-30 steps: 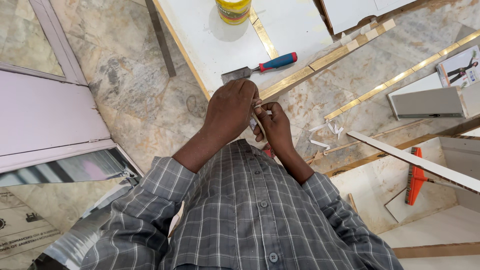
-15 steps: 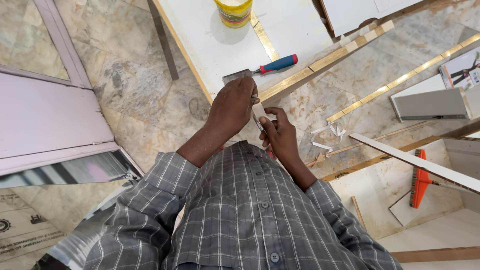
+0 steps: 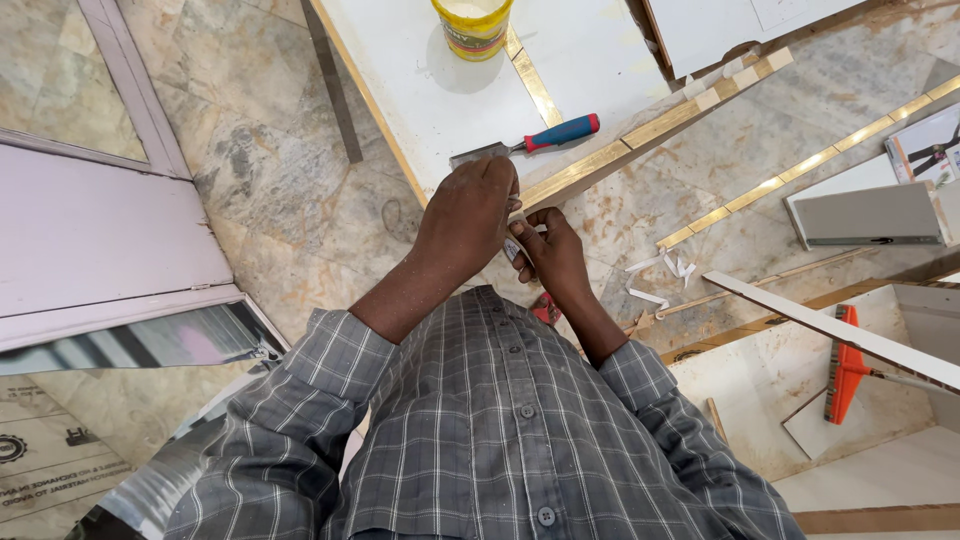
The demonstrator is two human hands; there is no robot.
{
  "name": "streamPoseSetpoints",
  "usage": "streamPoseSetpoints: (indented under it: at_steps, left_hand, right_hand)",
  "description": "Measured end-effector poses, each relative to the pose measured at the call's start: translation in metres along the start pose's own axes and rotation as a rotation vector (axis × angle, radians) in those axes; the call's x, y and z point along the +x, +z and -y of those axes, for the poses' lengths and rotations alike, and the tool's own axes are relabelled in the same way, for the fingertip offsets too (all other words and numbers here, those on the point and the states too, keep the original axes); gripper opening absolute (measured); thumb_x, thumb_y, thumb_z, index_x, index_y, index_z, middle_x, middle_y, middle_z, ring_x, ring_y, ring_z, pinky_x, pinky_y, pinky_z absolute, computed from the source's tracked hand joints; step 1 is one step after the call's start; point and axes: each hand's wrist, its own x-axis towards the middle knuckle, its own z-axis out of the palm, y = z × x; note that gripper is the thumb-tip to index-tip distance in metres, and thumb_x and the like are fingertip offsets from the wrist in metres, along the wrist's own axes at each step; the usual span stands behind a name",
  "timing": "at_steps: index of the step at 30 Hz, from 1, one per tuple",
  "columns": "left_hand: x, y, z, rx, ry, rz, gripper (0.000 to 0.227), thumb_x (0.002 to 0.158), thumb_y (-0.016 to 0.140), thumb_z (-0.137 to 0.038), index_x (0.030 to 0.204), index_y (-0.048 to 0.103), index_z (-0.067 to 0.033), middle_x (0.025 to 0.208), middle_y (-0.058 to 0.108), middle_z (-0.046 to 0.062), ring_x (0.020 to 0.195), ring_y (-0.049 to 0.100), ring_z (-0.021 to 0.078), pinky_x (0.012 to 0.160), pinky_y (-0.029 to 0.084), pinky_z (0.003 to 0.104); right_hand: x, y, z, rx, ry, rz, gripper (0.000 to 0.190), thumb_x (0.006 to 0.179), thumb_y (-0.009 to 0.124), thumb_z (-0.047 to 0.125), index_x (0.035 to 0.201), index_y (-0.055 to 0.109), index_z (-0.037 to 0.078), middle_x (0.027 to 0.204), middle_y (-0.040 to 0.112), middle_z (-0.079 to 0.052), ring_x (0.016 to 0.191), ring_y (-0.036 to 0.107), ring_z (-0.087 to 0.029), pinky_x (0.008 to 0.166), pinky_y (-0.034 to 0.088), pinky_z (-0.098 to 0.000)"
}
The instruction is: The person applies masking tape along the edges of a wooden strip placed on a white surface. They repeatedly pull tape from a roll, press it onto the wood, and smooth it down by hand. A yellow bucket, putty knife, and other tools remain on the surface nearby.
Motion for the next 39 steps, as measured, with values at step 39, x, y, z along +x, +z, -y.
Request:
streamPoseSetpoints:
  at_steps: [39]
  left_hand:
    - [0.016, 0.021, 0.035, -0.038, -0.264, 0.101, 0.018, 0.099, 0.067, -0.019, 0.099, 0.052, -0.0081, 0.094, 0.064, 0.006, 0.095, 0.063, 0.0279, 0.076, 0.05, 0.047]
  right_hand:
    - [0.016, -0.002, -0.002, 0.004, 0.041, 0.031, 0.03, 0.097, 0.069, 0.024, 0.108, 0.06, -0.002, 0.077, 0.071, -0.01, 0.052, 0.064, -0.011, 0.04, 0.048, -0.0252]
